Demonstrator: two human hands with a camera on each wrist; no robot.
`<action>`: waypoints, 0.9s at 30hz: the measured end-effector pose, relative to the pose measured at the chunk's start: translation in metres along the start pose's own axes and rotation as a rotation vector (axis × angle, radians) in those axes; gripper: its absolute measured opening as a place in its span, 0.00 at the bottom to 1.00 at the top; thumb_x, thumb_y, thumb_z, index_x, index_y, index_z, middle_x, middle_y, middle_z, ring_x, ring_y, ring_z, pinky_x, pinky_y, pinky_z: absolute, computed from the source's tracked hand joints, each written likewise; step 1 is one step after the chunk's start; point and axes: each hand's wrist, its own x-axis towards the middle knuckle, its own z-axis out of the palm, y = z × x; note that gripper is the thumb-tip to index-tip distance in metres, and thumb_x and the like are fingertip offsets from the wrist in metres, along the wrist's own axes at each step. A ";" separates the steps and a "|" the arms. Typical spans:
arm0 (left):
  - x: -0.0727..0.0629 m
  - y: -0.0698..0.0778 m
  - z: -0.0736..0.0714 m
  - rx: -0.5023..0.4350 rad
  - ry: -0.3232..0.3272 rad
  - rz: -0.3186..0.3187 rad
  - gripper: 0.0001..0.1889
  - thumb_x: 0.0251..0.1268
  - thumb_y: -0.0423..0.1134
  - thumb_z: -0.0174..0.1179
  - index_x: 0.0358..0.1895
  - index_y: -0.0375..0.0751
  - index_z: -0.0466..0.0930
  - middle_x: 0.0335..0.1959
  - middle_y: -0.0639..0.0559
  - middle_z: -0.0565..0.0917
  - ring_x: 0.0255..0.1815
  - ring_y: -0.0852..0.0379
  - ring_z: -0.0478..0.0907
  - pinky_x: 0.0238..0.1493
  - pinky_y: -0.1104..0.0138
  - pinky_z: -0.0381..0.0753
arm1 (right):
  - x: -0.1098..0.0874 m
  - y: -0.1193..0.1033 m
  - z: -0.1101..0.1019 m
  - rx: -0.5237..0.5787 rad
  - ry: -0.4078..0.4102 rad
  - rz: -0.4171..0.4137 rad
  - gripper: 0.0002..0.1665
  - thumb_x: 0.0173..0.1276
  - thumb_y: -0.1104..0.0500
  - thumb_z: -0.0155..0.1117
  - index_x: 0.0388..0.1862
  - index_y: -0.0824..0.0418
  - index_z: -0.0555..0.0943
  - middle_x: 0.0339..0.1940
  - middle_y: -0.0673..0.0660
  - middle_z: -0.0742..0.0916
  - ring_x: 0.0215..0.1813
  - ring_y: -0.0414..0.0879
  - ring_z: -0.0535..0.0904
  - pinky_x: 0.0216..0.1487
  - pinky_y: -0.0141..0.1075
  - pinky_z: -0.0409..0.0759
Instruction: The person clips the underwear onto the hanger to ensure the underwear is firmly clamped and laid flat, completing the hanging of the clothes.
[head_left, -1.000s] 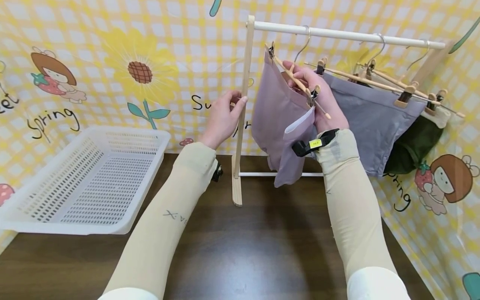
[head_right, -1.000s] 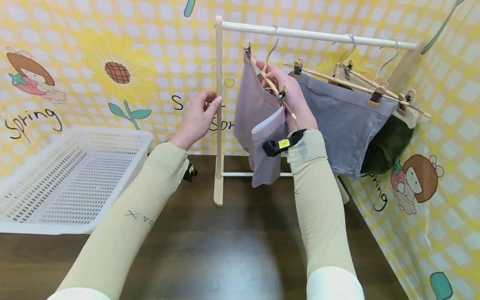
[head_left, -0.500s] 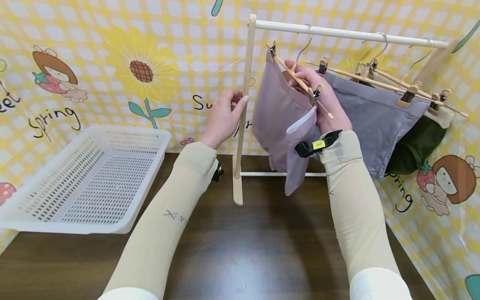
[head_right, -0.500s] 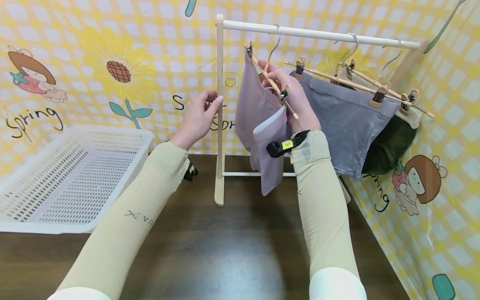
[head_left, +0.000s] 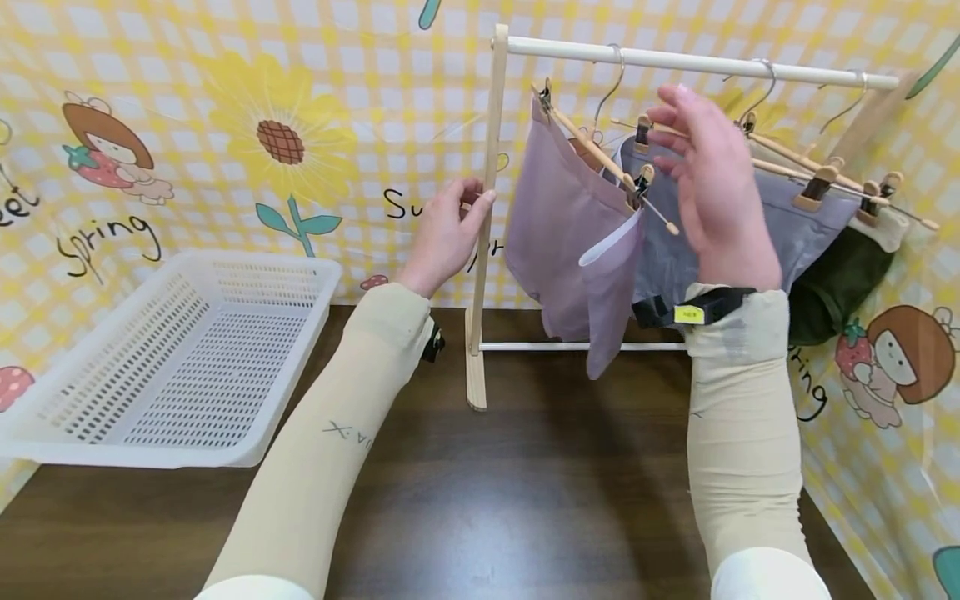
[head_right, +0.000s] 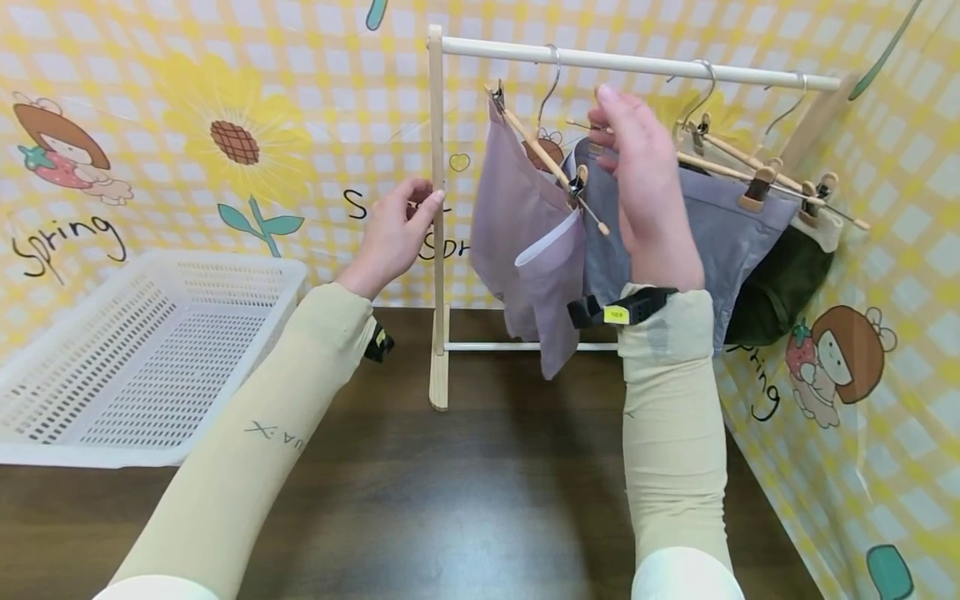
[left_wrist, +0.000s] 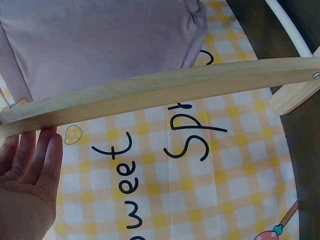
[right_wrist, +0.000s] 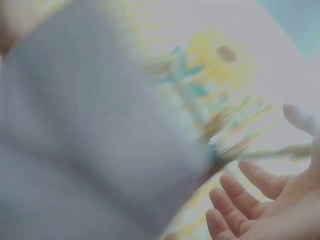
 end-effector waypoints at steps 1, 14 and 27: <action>0.000 0.000 0.000 -0.001 0.000 -0.003 0.21 0.81 0.49 0.52 0.62 0.35 0.76 0.51 0.45 0.81 0.46 0.52 0.79 0.51 0.63 0.77 | -0.005 -0.005 0.000 0.009 0.001 -0.033 0.21 0.82 0.53 0.52 0.66 0.61 0.75 0.58 0.56 0.76 0.58 0.47 0.70 0.55 0.32 0.65; -0.010 -0.002 -0.012 -0.003 -0.031 0.014 0.21 0.82 0.49 0.51 0.63 0.37 0.75 0.51 0.46 0.80 0.49 0.52 0.79 0.53 0.63 0.76 | -0.058 -0.034 0.020 0.102 -0.110 -0.399 0.18 0.73 0.65 0.57 0.58 0.69 0.81 0.56 0.67 0.79 0.60 0.55 0.72 0.60 0.40 0.66; -0.034 0.035 -0.073 0.096 -0.018 0.057 0.28 0.81 0.58 0.44 0.71 0.44 0.71 0.66 0.52 0.77 0.66 0.57 0.71 0.63 0.58 0.69 | -0.094 -0.031 0.038 -0.111 -0.323 -0.507 0.24 0.72 0.66 0.56 0.66 0.67 0.77 0.66 0.67 0.76 0.66 0.63 0.69 0.69 0.47 0.66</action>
